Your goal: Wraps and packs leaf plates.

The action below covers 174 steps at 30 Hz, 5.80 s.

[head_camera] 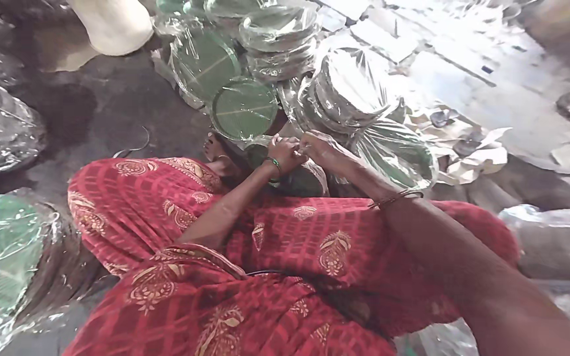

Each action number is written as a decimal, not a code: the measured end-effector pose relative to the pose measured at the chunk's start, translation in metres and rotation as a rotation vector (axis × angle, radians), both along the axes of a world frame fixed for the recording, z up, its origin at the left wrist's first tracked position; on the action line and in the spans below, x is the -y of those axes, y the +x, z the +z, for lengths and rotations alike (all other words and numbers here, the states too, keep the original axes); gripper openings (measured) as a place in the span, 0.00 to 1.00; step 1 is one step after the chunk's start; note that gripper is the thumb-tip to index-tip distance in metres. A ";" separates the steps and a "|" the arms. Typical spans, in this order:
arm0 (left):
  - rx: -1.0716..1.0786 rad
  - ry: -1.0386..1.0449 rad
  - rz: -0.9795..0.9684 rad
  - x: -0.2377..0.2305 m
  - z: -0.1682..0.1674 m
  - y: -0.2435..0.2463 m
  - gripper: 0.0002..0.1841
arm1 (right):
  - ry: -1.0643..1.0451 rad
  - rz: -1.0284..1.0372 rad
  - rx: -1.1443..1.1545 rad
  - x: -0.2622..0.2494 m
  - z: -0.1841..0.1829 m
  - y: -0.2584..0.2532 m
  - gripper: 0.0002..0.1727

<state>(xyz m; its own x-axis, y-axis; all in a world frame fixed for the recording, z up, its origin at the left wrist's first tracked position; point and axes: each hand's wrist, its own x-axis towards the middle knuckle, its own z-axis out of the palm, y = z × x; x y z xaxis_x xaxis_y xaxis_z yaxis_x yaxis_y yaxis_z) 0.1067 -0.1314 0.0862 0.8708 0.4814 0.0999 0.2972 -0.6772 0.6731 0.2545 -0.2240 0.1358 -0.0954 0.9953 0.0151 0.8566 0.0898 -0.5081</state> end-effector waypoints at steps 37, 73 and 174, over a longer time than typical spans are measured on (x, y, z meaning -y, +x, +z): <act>0.318 0.324 -0.151 -0.018 -0.047 -0.012 0.19 | -0.437 -0.326 -0.196 0.016 -0.003 0.001 0.23; 0.398 0.224 -0.188 -0.034 -0.048 -0.018 0.15 | 0.045 -0.351 -0.155 0.009 -0.019 -0.007 0.15; 0.071 0.546 0.100 -0.004 -0.038 -0.020 0.19 | 0.183 -0.274 -0.051 0.017 -0.036 0.004 0.11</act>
